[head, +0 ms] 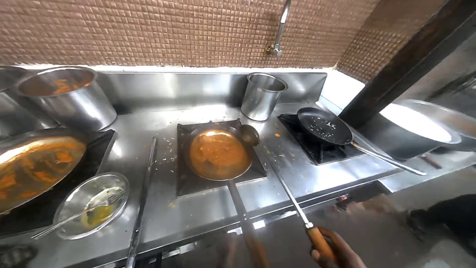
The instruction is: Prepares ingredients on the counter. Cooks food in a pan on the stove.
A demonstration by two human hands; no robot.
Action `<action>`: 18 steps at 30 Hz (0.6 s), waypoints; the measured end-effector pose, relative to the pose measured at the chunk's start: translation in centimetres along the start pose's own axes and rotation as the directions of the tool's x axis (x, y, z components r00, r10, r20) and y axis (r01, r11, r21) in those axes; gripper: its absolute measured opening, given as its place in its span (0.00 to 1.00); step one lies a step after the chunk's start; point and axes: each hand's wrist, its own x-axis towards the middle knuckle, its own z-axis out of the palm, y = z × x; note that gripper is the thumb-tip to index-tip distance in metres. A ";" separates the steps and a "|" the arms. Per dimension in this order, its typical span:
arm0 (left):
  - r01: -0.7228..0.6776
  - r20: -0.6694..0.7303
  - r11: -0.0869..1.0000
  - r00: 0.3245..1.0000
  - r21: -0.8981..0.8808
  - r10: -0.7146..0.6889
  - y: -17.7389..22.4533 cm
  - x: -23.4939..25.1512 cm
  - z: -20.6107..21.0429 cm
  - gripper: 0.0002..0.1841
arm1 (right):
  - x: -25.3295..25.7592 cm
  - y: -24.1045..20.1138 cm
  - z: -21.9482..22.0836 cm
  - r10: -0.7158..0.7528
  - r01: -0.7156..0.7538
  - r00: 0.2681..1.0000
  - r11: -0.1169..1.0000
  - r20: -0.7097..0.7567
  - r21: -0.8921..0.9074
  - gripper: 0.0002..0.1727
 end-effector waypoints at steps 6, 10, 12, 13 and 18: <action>-0.052 -0.038 0.992 0.998 -0.118 0.048 -3.5 2.2 2.6 0.42 | 0.8 -0.7 -0.8 0.064 -0.052 0.996 0.981 0.060 -0.185 0.36; 0.140 0.238 0.768 0.971 -0.626 0.017 -3.9 -6.2 -0.5 0.25 | -1.0 -1.2 -0.9 0.081 -0.050 0.991 0.960 0.103 -0.277 0.35; 0.141 0.364 0.733 0.919 -0.666 0.154 -4.6 -8.6 -1.7 0.22 | -1.7 -1.1 -0.5 0.080 -0.044 0.986 0.972 0.148 -0.232 0.34; 0.125 0.400 0.735 0.892 -0.667 0.211 -4.8 -9.4 -2.2 0.22 | -1.8 -1.0 -0.2 0.077 -0.045 0.985 0.979 0.156 -0.197 0.33; -0.005 0.291 0.784 0.927 -0.621 0.237 -5.2 -10.0 -3.3 0.18 | -1.8 -1.0 1.0 0.072 -0.053 0.990 0.986 0.119 -0.157 0.34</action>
